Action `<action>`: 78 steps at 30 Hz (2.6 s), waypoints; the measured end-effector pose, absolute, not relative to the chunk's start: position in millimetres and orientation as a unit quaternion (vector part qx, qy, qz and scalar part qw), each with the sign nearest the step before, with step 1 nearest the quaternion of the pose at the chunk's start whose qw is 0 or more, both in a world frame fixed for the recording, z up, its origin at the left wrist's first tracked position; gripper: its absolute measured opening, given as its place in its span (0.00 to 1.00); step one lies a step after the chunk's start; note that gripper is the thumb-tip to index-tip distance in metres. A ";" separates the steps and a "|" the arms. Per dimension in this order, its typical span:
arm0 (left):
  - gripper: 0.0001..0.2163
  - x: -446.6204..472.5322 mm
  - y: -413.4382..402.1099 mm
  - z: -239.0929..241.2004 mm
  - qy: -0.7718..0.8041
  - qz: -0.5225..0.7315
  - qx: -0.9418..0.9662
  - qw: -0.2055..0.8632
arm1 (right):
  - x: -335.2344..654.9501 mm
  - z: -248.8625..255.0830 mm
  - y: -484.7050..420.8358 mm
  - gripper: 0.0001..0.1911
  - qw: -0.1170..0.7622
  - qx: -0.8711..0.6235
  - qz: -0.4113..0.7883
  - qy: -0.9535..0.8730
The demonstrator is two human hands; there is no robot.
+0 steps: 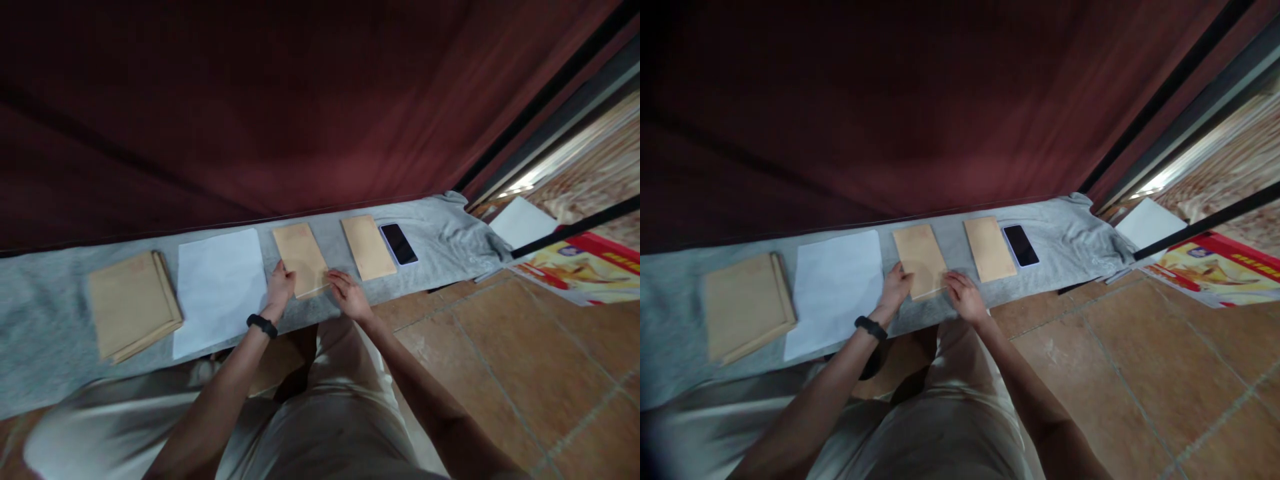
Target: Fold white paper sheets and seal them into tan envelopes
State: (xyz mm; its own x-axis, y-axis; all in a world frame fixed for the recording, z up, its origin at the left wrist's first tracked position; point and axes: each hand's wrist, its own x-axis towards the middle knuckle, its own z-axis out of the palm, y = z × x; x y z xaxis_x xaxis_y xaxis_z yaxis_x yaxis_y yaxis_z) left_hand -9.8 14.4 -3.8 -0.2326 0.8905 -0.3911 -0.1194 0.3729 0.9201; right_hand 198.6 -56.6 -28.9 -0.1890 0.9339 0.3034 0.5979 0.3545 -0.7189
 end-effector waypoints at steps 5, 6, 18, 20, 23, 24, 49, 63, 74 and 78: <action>0.18 -14.2 6.5 -0.7 0.663 0.443 0.388 0.462 | 199.2 -40.0 -57.9 0.15 0.321 -0.510 0.209 -0.770; 0.19 -14.2 1.3 -1.0 0.665 0.439 0.422 0.432 | 199.3 -40.5 -58.6 0.16 0.317 -0.510 0.205 -0.772; 0.13 -4.8 -70.5 -11.3 0.558 0.427 0.538 0.465 | 193.1 -39.6 -56.3 0.11 0.306 -0.551 0.185 -0.754; 0.11 -3.8 -69.3 -12.7 0.564 0.430 0.536 0.457 | 191.5 -40.4 -56.2 0.11 0.309 -0.558 0.181 -0.749; 0.10 -2.2 -67.1 -15.6 0.570 0.434 0.545 0.435 | 186.6 -42.2 -56.0 0.10 0.312 -0.573 0.168 -0.739; 0.10 -1.6 -66.6 -16.3 0.572 0.433 0.550 0.426 | 184.4 -42.5 -55.8 0.10 0.311 -0.580 0.162 -0.736; 0.26 3.2 -92.7 -27.9 0.499 0.207 0.808 0.234 | 157.6 -40.8 -55.2 0.07 0.254 -0.665 0.060 -0.700; 0.26 3.7 -95.4 -41.6 0.496 0.091 0.863 0.034 | 149.9 -43.8 -85.2 0.22 0.277 -0.529 0.093 -0.797; 0.25 5.2 -93.2 -47.5 0.492 0.113 0.863 0.016 | 154.6 -46.3 -85.5 0.25 0.227 -0.552 0.074 -0.799; 0.25 5.2 -94.4 -40.2 0.502 0.128 0.855 0.022 | 160.9 -45.0 -84.7 0.25 0.220 -0.558 0.068 -0.797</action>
State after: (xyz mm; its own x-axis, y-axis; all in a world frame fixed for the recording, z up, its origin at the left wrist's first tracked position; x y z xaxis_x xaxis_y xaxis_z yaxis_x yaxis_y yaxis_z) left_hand 5.2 -94.4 -40.2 0.4643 0.8637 0.1959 0.8524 -0.4959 0.1659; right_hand 160.9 -84.7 -45.0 -0.2807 0.9194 0.2754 0.8596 0.3685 -0.3540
